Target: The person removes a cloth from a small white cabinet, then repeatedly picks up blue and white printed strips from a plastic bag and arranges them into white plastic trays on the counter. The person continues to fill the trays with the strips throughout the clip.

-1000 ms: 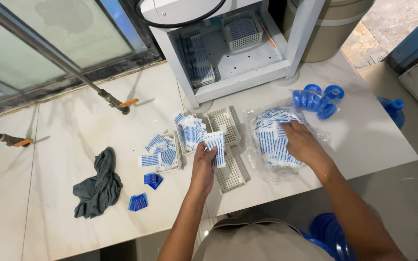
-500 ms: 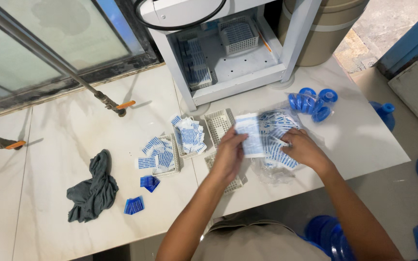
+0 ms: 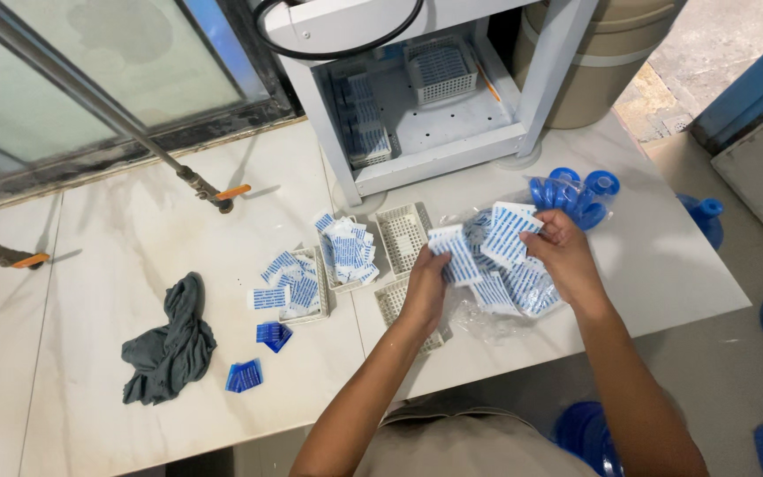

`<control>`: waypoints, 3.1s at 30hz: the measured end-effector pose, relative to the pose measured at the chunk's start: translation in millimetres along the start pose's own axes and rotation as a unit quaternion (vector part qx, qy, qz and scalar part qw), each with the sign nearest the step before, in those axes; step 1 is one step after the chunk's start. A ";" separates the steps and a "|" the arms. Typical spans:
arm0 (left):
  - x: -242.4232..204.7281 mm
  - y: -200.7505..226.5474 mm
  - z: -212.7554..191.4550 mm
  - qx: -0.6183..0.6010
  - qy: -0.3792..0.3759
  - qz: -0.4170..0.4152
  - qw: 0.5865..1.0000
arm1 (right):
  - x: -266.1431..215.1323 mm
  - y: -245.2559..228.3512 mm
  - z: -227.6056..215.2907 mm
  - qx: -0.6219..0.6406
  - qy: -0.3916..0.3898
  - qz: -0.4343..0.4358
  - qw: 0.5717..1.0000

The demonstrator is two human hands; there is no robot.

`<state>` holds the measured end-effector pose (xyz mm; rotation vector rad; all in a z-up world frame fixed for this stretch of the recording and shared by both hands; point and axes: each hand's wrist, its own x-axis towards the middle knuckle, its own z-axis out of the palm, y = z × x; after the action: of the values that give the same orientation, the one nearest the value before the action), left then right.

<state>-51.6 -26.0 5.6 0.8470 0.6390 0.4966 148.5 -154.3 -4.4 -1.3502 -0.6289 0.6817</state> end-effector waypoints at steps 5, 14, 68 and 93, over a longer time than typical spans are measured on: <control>3.9 28.9 18.8 0.137 -0.007 0.062 0.989 | -7.6 -33.8 45.6 0.030 -0.069 -0.007 0.997; 1.0 33.1 6.7 0.040 -0.021 0.013 0.999 | -20.2 -40.6 80.1 -0.094 -0.039 -0.013 0.995; -65.2 4.3 -80.4 0.687 0.077 0.195 0.696 | -43.7 12.2 25.8 -0.585 -0.060 -0.156 0.794; -71.6 21.2 -61.8 0.781 0.097 0.356 0.503 | -33.3 -19.2 22.4 -0.578 -0.140 0.003 0.804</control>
<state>-148.1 -26.7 14.4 2.9534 0.8621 0.6872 111.3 -166.5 16.7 -2.3911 -1.4149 0.4809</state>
